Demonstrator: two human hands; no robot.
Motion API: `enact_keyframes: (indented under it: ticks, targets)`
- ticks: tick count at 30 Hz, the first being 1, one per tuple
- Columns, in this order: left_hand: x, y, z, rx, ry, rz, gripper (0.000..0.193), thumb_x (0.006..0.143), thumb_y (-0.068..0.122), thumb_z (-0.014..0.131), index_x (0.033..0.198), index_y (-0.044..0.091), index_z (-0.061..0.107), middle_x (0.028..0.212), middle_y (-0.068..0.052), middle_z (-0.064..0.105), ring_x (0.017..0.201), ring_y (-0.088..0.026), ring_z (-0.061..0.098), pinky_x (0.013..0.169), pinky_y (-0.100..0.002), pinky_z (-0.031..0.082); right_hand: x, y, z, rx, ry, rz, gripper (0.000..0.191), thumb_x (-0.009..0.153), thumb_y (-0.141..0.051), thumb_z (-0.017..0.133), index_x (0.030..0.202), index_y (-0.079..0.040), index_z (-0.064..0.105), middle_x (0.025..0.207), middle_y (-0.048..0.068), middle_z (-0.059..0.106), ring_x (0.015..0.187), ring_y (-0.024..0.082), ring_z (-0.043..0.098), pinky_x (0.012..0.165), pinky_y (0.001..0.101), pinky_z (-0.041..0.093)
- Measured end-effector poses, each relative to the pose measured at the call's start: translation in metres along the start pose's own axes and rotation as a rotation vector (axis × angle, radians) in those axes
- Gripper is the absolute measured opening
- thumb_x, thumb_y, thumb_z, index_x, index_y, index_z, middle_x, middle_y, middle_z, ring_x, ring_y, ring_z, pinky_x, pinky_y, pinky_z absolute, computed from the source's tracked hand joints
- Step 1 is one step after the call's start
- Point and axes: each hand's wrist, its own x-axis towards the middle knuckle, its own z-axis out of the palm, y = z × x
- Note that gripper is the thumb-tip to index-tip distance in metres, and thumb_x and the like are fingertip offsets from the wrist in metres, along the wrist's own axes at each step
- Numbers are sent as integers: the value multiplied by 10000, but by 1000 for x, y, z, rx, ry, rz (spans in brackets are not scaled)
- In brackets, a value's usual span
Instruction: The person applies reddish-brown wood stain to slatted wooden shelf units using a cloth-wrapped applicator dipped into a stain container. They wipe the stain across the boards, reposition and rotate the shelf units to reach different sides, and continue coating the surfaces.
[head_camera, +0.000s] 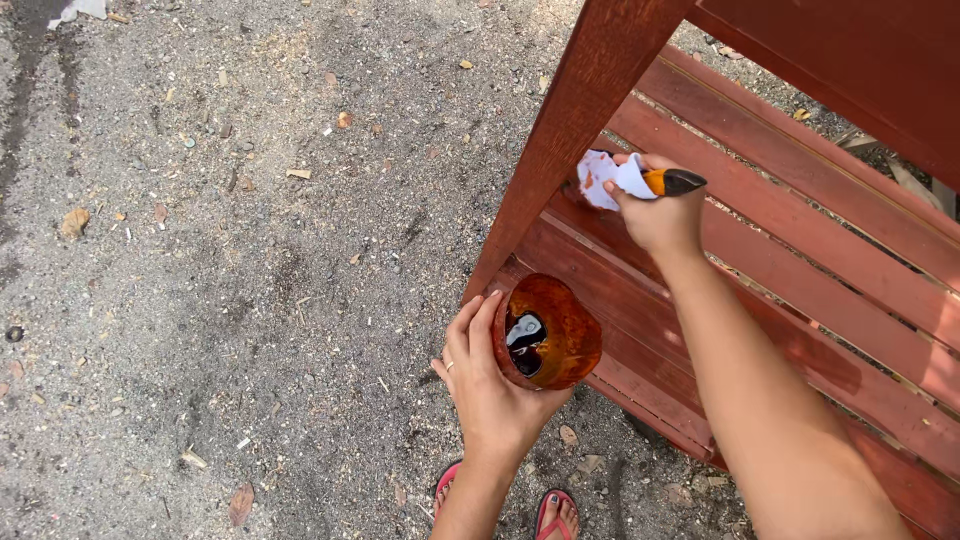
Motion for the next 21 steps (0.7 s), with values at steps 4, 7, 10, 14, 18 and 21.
enact_keyframes:
  ticks: [4,7,10,14,18,21]
  targets:
    - [2,0,-3,-51,35,45,1172,390,315,1017,1419,192,469,1387,-95,455,1319,-331,465,1089,-599,267,-2,-18,-74,-192,-174,19,260,864,-53,829,1109,-14,751,1097,55,777,955,112,701,856,270,569]
    - [3,-2,-1,-42,40,53,1176,401,338,1028,1422,183,466,1383,-95,456,1312,-332,466,1078,-601,255,11,-23,-50,-86,-211,-97,191,927,-58,805,1096,-5,734,1121,55,788,1005,89,711,895,261,577]
    - [2,-3,4,-33,47,57,1178,391,337,1025,1417,175,468,1387,-94,463,1313,-334,472,1078,-603,252,33,-25,-21,-64,-188,-98,235,869,-65,824,1081,-22,734,1115,46,787,998,74,711,879,258,575]
    - [2,-1,6,-41,46,72,1165,401,328,1015,1415,179,463,1394,-95,468,1310,-333,484,1078,-594,273,28,-34,-56,-370,-381,69,226,861,-79,797,1087,-98,806,998,59,803,874,121,689,803,296,548]
    - [3,1,0,-32,18,35,1189,366,313,1020,1412,185,469,1397,-90,468,1307,-323,482,1076,-592,255,2,-47,-90,-373,-372,16,179,857,-106,779,1032,-108,816,1032,25,804,916,93,736,844,269,565]
    - [0,1,-2,1,-5,40,1197,371,324,1038,1413,178,467,1383,-103,457,1304,-336,465,1073,-602,229,7,-49,-62,-314,-322,-76,185,835,-118,801,1018,-98,812,1004,35,799,913,110,742,837,275,571]
